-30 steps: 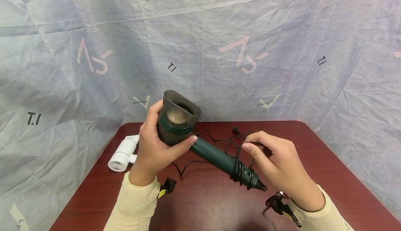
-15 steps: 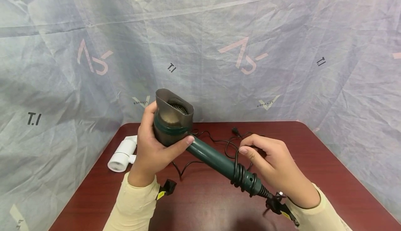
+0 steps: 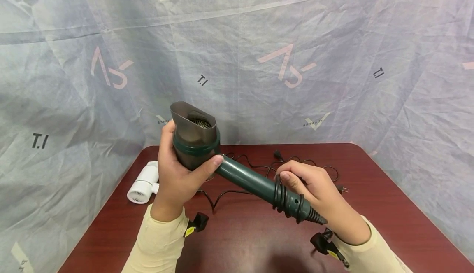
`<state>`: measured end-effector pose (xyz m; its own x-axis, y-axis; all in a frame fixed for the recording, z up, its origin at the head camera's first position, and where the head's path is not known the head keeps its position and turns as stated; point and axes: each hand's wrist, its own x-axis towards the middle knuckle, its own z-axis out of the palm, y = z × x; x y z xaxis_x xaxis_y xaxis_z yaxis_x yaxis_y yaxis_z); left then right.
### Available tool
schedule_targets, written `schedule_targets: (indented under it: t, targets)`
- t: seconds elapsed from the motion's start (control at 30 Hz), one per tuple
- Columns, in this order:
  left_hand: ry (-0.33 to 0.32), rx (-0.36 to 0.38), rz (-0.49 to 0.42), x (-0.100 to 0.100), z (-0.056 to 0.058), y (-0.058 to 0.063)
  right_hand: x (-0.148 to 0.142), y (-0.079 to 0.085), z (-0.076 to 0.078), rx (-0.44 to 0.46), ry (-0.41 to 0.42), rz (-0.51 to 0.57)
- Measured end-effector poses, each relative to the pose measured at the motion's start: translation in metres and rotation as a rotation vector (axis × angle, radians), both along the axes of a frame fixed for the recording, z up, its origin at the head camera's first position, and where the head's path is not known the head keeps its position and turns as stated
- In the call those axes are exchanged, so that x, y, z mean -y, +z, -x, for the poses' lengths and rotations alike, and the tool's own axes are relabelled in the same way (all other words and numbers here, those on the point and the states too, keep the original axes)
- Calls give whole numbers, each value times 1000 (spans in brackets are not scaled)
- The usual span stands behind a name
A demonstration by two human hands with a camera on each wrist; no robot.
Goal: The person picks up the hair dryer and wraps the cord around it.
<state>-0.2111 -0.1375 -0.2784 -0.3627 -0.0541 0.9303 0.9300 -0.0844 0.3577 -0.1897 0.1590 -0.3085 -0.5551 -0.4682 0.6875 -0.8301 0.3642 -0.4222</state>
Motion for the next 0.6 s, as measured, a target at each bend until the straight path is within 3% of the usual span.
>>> schedule_targets:
  t: [0.17,0.27,0.43,0.6]
  targets:
    - [6,-9,-13,1,1,0,5,-3,-2,60,73,29]
    - [22,-8,-23,1,1,-1,6,-5,-3,97,71,12]
    - [43,8,-43,1,1,-1,8,-6,-5,125,-34,-48]
    - [55,27,-96,0,2,-1,11,-9,-7,156,-69,-65]
